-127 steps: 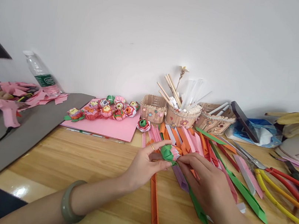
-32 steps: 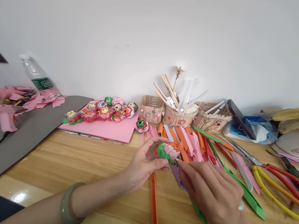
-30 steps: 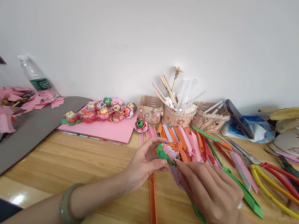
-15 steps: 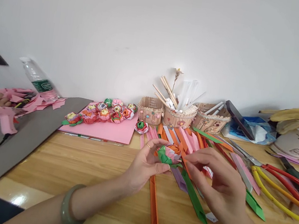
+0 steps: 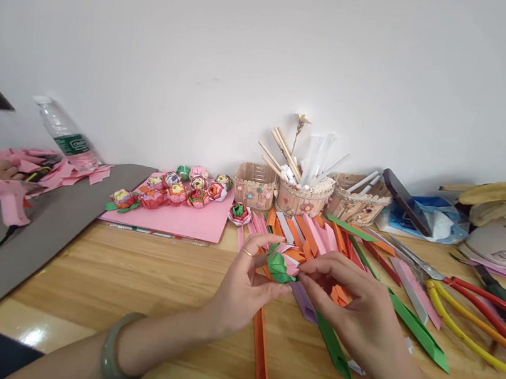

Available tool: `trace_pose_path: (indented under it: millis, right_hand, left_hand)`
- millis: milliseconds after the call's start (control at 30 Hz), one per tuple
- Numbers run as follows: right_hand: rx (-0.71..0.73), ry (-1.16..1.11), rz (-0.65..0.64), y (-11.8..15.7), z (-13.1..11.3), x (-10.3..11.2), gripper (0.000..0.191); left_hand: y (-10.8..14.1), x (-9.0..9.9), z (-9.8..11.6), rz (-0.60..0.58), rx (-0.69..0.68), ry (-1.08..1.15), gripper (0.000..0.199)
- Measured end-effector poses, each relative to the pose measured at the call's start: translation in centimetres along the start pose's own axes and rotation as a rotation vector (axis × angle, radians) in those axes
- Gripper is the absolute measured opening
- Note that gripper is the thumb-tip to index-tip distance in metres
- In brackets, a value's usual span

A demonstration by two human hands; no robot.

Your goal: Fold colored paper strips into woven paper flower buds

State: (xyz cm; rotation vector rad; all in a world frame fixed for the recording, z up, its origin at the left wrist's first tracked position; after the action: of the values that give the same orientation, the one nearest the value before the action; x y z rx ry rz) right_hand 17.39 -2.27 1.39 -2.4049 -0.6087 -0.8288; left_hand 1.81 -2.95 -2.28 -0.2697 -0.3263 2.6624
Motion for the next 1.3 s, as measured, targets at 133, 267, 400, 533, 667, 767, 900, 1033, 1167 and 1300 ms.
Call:
trace_pose_path:
  millis: [133,267,400,533,667,767,900,1033,1167,1300]
  right_hand:
    - [-0.099,-0.077,-0.085,-0.3,-0.2,0.2,0.009]
    - [-0.111,-0.090,-0.140,-0.4,0.0,0.5,0.013]
    - [-0.006,0.002,-0.103,-0.1,0.2,0.6,0.011]
    - [-0.024,-0.019,-0.108,-0.2,0.4,0.5,0.009]
    - [-0.115,-0.102,-0.160,-0.3,0.5,0.4,0.009]
    - [-0.103,-0.087,-0.147,-0.2,0.3,0.5,0.010]
    - [-0.040,-0.045,-0.080,0.0,0.0,0.6,0.010]
    - [-0.074,-0.123,-0.107,-0.1,0.0,0.5,0.009]
    - [-0.123,-0.174,-0.190,-0.5,0.1,0.8,0.016]
    - [-0.139,-0.101,-0.213,-0.6,0.1,1.1,0.019]
  left_hand:
    - [0.0,0.0,-0.1,0.010,-0.032,-0.087,0.044]
    - [0.0,0.1,-0.3,-0.021,-0.028,-0.092,0.045]
    - [-0.1,0.3,-0.2,-0.009,-0.058,-0.147,0.043]
    - [-0.2,0.5,-0.2,-0.011,-0.068,-0.208,0.040]
    - [-0.1,0.6,-0.1,-0.006,-0.069,-0.248,0.042]
    - [-0.1,0.6,-0.1,-0.002,-0.054,-0.246,0.045]
    - [-0.1,0.6,-0.3,0.025,-0.044,-0.253,0.048]
    - [-0.1,0.6,-0.3,0.007,-0.061,-0.264,0.048]
    - [0.0,0.4,-0.1,-0.026,-0.037,-0.244,0.047]
    - [0.1,0.4,-0.2,-0.043,-0.006,-0.192,0.048]
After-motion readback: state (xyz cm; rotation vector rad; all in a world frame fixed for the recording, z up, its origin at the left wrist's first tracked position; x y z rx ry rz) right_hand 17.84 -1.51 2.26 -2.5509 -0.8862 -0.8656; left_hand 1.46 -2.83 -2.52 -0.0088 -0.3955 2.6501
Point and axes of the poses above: each hand's wrist, its own y-axis away from the middle knuckle, its own x-axis out of the back of the hand, z = x × y, the point moved 1 cm from there along -y, towards the middle knuckle, and after that the axes turned 15 degrees about -z, right-handed, at the moved point
